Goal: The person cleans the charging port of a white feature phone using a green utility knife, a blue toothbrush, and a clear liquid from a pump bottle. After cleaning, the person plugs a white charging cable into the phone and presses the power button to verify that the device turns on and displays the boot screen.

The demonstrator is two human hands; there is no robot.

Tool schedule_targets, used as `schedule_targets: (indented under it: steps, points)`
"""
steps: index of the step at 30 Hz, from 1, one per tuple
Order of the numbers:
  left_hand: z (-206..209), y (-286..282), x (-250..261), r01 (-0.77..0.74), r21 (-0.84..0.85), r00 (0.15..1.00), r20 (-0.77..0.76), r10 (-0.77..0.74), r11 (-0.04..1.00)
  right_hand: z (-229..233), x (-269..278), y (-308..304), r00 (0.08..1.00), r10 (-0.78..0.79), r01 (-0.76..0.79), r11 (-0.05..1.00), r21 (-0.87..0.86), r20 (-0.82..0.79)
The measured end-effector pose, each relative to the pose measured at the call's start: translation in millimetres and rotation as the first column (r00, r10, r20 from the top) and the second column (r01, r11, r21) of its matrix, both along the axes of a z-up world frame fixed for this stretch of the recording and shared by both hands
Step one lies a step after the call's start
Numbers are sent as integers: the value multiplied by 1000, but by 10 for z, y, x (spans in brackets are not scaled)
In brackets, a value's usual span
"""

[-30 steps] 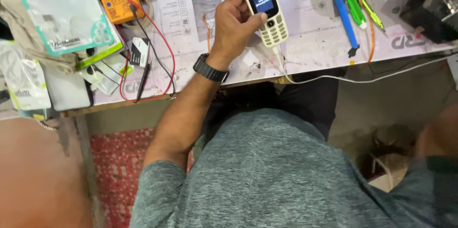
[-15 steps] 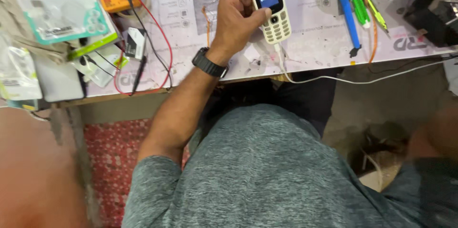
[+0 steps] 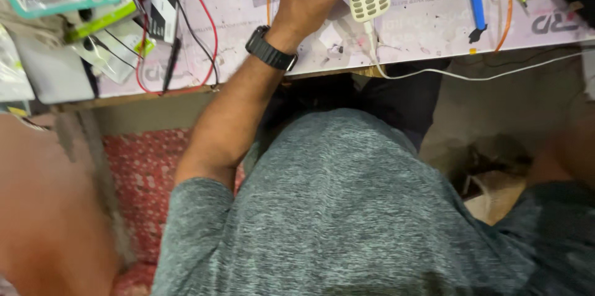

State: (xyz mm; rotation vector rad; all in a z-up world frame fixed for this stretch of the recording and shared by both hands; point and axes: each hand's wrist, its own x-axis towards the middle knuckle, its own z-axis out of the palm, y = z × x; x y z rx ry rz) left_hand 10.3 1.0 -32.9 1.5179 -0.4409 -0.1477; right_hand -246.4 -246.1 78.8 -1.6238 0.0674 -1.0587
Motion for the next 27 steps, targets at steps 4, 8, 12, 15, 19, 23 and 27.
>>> schedule_targets:
  steps: [4, 8, 12, 15, 19, 23, 27]
  points:
    - [188, 34, 2, 116, -130, 993, 53, -110, 985, -76, 220, 194, 998, -13, 12, 1000, 25, 58]
    - [194, -21, -43, 187, -289, 980, -5, -197, 939, 35, 266, 5, 999, 4, -1, 997, -73, 46]
    - [307, 25, -71, 178, -272, 982, -19, -190, 946, 190, 647, 35, 996, 57, -49, 992, -115, 66]
    - [382, 26, -103, 195, -274, 978, -17, -207, 942, 350, 811, 30, 984, 159, -146, 977, -154, 80]
    - [374, 22, -117, 198, -253, 977, -31, -213, 947, 79, 1212, 191, 953, 303, -296, 939, -176, 17]
    - [357, 27, -105, 210, -235, 977, 13, -212, 949, -407, 1430, 420, 907, 393, -405, 912, -61, -150]
    - [375, 24, -128, 207, -262, 974, -32, -222, 943, -673, 1464, 516, 841, 462, -435, 887, 154, -281]
